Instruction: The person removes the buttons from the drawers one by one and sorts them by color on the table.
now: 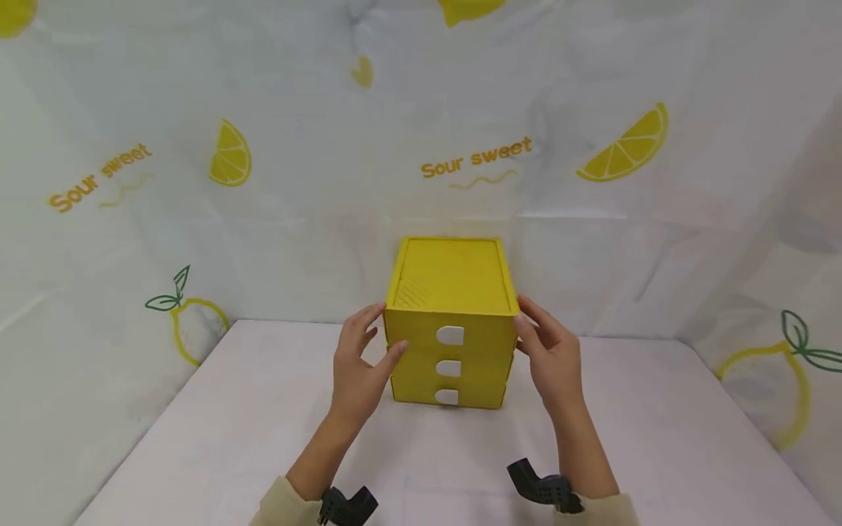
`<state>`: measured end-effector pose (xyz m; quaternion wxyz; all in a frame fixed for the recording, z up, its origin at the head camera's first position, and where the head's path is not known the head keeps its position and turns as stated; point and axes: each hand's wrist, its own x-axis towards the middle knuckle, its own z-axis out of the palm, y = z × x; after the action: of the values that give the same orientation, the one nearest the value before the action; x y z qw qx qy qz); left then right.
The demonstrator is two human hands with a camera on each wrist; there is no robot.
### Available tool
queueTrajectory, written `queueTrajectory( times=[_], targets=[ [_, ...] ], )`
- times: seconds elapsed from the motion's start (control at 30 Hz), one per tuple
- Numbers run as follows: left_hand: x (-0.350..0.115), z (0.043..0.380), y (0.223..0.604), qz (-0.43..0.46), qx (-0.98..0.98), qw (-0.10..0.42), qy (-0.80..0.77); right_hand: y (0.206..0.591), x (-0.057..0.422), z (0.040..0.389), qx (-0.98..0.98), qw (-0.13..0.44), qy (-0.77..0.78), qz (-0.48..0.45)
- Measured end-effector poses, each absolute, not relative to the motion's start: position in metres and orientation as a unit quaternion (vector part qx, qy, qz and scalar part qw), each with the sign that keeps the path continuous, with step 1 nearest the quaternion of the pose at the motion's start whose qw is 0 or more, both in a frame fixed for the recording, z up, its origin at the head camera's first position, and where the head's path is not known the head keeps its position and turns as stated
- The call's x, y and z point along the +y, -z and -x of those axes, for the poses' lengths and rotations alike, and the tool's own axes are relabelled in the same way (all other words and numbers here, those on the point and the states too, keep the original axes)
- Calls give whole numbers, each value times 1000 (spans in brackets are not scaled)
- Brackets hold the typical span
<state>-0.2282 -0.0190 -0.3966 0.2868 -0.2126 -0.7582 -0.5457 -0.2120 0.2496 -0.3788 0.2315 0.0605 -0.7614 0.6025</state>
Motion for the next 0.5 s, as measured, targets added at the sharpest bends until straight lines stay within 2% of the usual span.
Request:
queueTrajectory(
  times=[0.07,0.13,0.37,0.5],
  targets=[
    [-13,222,396,223,-756,314,529,380,254,212,-769,229,-594,-61],
    [-7,216,396,232,-754,312,529,380,258,213,-772,226,-590,-66],
    [8,213,402,232,-751,172,595,379,262,222,-743,191,-630,-118],
    [16,218,403,229,-734,128,627,379,265,228,-709,155,-667,-167]
  ],
)
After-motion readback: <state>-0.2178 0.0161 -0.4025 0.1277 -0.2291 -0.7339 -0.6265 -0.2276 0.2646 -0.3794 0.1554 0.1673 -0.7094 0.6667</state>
